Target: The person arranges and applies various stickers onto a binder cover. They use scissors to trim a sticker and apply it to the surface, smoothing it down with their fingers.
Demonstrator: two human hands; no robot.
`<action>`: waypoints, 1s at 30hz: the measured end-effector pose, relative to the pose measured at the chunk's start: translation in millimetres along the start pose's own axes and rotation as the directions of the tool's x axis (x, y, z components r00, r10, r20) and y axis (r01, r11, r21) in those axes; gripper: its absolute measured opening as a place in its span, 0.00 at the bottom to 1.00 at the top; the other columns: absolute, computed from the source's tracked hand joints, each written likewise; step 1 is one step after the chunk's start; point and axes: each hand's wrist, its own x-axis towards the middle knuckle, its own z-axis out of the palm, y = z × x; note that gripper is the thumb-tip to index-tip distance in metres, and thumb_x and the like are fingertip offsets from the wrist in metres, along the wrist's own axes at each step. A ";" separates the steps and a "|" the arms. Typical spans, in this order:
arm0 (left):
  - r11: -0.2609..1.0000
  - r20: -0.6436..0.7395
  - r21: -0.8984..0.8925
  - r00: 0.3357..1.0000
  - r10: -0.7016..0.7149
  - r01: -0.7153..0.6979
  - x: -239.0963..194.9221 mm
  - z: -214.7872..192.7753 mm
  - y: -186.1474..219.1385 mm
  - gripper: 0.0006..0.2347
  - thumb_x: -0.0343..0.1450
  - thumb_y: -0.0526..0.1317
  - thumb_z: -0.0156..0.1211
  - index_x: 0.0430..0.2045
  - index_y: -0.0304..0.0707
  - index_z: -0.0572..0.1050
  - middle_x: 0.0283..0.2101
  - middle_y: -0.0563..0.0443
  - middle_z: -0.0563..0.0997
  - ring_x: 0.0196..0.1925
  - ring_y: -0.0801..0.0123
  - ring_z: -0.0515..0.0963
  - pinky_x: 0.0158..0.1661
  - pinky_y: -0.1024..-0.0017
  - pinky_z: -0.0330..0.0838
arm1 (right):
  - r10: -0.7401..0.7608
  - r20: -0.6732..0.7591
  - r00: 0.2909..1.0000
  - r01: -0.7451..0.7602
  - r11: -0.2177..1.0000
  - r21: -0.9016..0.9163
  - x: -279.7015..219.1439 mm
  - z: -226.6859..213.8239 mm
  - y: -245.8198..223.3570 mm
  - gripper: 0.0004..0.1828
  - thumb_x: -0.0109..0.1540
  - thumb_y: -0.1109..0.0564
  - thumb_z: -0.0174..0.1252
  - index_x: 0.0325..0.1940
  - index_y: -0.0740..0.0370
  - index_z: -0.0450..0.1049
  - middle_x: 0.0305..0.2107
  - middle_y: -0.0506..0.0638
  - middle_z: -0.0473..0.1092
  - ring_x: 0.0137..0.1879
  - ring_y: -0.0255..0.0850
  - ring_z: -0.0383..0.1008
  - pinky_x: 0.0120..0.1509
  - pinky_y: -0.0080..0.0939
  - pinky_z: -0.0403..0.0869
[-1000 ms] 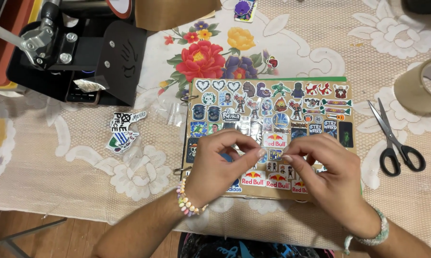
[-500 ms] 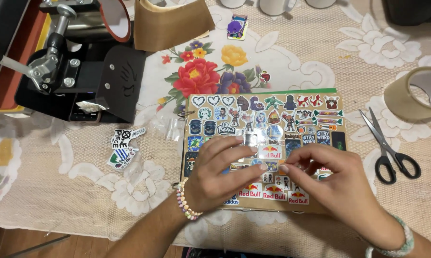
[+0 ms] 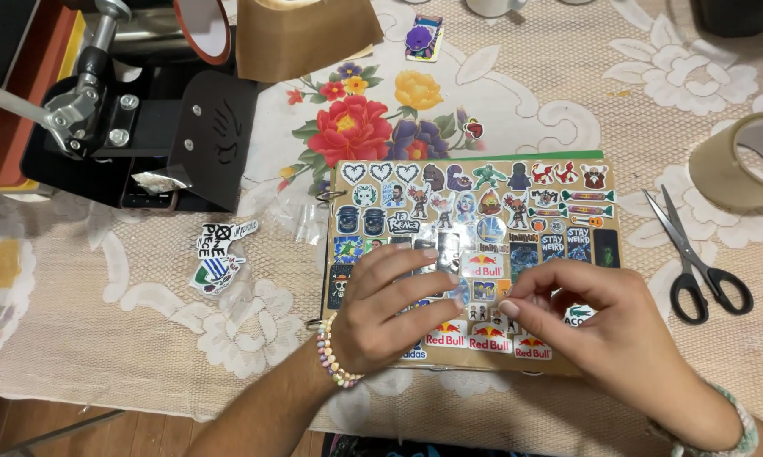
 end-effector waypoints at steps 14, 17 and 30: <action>0.702 0.052 -0.521 0.839 -0.542 0.486 -3.1 11.9 15.0 0.08 0.68 0.29 0.67 0.35 0.35 0.72 0.38 0.44 0.83 0.43 0.61 0.86 0.46 0.68 0.83 | -0.272 -0.040 0.961 0.263 0.951 -0.164 -2.4 6.1 -5.5 0.09 0.52 0.55 0.70 0.35 0.55 0.79 0.38 0.48 0.75 0.43 0.33 0.75 0.35 0.28 0.72; 0.548 0.128 -0.550 0.712 -0.691 0.630 -0.6 11.2 18.9 0.10 0.67 0.29 0.68 0.36 0.37 0.71 0.36 0.46 0.84 0.41 0.65 0.87 0.45 0.73 0.84 | -0.342 -0.075 0.937 0.314 0.915 -0.253 -1.2 8.6 -8.1 0.08 0.54 0.54 0.69 0.35 0.55 0.78 0.36 0.48 0.74 0.42 0.36 0.74 0.40 0.31 0.71; -0.149 0.461 -0.708 0.293 -0.838 0.690 -12.5 21.2 8.6 0.12 0.59 0.27 0.73 0.31 0.34 0.76 0.30 0.43 0.84 0.34 0.67 0.85 0.35 0.73 0.85 | -0.701 0.091 0.707 0.617 0.550 -0.563 3.6 3.5 9.0 0.05 0.64 0.59 0.59 0.43 0.58 0.77 0.36 0.50 0.73 0.39 0.46 0.72 0.46 0.43 0.72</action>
